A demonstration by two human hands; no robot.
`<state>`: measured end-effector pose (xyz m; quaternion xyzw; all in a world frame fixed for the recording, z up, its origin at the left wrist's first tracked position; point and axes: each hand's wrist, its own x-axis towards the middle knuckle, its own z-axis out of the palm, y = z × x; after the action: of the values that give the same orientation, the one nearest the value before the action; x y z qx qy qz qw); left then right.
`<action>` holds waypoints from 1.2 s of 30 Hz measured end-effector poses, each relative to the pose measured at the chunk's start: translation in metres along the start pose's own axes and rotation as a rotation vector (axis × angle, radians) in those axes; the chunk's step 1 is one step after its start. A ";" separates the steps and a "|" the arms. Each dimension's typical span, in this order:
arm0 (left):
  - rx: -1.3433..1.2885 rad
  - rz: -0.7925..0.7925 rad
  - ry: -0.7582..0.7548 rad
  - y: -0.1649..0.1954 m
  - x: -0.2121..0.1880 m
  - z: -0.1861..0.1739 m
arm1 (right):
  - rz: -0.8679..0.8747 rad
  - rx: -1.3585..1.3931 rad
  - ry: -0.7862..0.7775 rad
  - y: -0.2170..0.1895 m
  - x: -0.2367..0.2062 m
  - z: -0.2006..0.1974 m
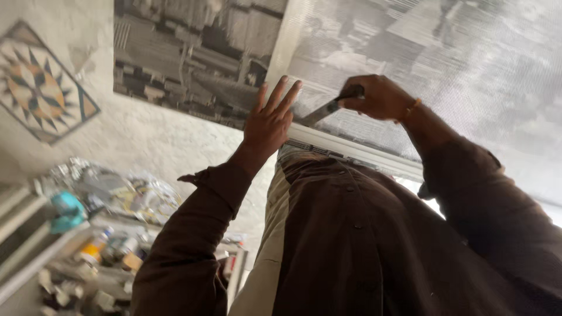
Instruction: The person holds a framed mesh panel on a work table and presses the mesh edge into the frame, then uses a knife to trim excess mesh along the frame edges, working around the panel and repositioning it to reach different sides.
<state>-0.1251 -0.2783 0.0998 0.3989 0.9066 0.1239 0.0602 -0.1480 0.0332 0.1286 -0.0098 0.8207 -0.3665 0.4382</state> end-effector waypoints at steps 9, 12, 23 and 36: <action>0.075 0.149 -0.126 -0.031 -0.004 -0.005 | 0.268 0.854 0.345 0.094 -0.145 0.104; -0.045 0.138 -0.263 -0.025 0.003 -0.003 | 0.321 1.201 0.438 0.109 -0.171 0.160; 0.165 0.044 -0.425 -0.067 0.028 0.015 | 0.276 1.647 0.704 0.147 -0.218 0.287; 0.334 -0.053 -0.509 -0.091 0.069 0.041 | 0.295 1.958 1.180 0.222 -0.295 0.438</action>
<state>-0.2274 -0.2794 0.0346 0.3979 0.8803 -0.1324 0.2220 0.4200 0.0357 0.0512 0.6037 0.2550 -0.7392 -0.1554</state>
